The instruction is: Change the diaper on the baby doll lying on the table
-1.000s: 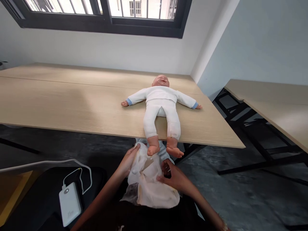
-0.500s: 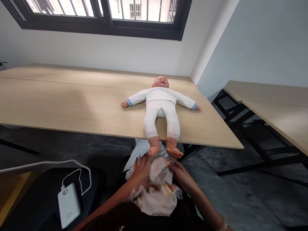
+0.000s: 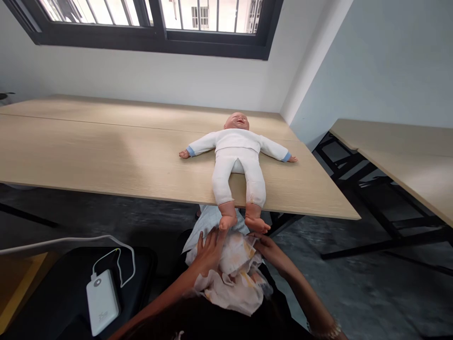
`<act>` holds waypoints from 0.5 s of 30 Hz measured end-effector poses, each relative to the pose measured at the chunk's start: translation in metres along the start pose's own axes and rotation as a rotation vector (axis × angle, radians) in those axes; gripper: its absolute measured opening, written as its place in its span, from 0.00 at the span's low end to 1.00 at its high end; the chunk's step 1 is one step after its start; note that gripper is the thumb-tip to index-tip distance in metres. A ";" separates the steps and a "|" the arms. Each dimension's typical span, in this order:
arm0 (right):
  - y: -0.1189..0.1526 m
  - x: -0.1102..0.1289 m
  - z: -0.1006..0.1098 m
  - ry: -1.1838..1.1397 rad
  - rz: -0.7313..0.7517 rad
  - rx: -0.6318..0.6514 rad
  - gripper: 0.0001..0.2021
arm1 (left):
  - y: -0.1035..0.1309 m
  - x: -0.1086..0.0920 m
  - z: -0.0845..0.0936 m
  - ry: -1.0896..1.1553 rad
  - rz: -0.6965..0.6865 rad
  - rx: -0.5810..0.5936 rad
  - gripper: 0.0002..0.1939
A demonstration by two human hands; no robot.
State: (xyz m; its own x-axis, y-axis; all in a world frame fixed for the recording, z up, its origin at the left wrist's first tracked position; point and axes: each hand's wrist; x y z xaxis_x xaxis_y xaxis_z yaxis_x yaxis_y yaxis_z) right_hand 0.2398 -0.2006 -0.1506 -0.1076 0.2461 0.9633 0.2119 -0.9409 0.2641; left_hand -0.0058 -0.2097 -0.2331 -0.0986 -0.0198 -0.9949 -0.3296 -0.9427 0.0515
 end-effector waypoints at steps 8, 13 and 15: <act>0.005 0.019 0.036 -0.049 0.086 -0.036 0.27 | 0.001 -0.038 0.000 -0.204 0.066 -0.003 0.40; -0.001 0.008 0.048 -0.286 0.072 -0.136 0.31 | -0.010 -0.088 0.010 -0.284 0.160 -0.013 0.30; -0.010 -0.007 0.051 -0.334 0.058 -0.270 0.30 | -0.023 -0.096 0.017 -0.209 0.171 -0.048 0.23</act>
State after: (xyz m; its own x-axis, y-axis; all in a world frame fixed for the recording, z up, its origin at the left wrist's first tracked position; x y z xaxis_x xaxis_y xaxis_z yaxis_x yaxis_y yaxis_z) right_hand 0.2877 -0.1814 -0.1575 0.2265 0.2113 0.9508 -0.0585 -0.9715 0.2299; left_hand -0.0048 -0.1804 -0.1377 -0.3422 -0.1161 -0.9324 -0.2467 -0.9464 0.2084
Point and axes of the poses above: each hand's wrist, its own y-axis away from the middle knuckle, its own z-axis out of the back of the hand, x = y × z, and after that the axes turned 7 degrees about z, right-handed
